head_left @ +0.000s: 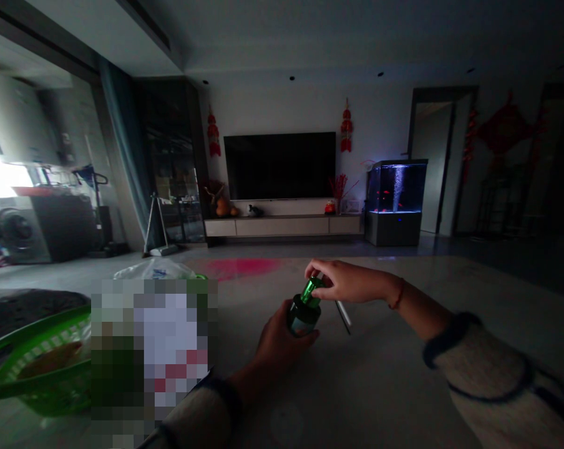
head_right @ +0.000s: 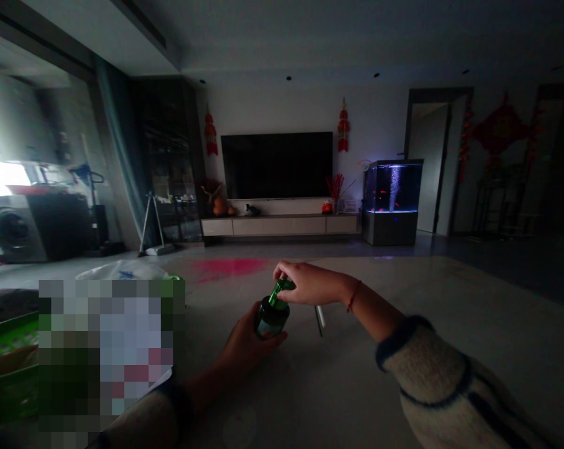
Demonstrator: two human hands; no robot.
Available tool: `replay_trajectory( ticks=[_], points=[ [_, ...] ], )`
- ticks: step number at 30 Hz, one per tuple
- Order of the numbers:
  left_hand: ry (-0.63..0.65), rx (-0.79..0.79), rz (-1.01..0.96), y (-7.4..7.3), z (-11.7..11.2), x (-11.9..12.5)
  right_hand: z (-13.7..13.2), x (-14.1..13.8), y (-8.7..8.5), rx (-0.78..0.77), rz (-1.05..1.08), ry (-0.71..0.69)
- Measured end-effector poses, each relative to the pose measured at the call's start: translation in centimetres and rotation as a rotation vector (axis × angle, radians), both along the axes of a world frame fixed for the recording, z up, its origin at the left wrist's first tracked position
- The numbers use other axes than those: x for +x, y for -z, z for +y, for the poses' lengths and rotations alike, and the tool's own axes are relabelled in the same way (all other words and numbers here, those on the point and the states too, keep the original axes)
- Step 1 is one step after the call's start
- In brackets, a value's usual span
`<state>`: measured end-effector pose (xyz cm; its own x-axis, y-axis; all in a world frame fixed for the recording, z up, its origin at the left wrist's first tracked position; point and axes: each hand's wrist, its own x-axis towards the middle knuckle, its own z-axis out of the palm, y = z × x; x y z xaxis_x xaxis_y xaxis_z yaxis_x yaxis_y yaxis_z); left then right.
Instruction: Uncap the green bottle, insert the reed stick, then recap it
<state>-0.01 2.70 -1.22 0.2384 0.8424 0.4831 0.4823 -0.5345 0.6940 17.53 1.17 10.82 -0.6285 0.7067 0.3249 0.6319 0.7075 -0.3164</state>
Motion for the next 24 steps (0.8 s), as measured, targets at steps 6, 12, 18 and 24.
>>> replay_trajectory(
  ticks=[6, 12, 18, 24],
  points=[
    [-0.009, -0.013, -0.003, -0.32, -0.16, 0.07, -0.29, -0.06, -0.16, -0.018, 0.022, -0.022],
    [-0.010, -0.009, -0.005, -0.27, -0.19, 0.09, 0.13, 0.08, -0.02, -0.033, -0.003, -0.033],
    [-0.007, 0.003, -0.007, -0.19, -0.20, 0.09, -0.15, 0.26, -0.32, -0.049, 0.003, -0.042],
    [0.000, -0.003, -0.002, -0.30, -0.20, -0.01, 0.05, 0.14, -0.28, -0.024, 0.000, -0.020]
  ],
)
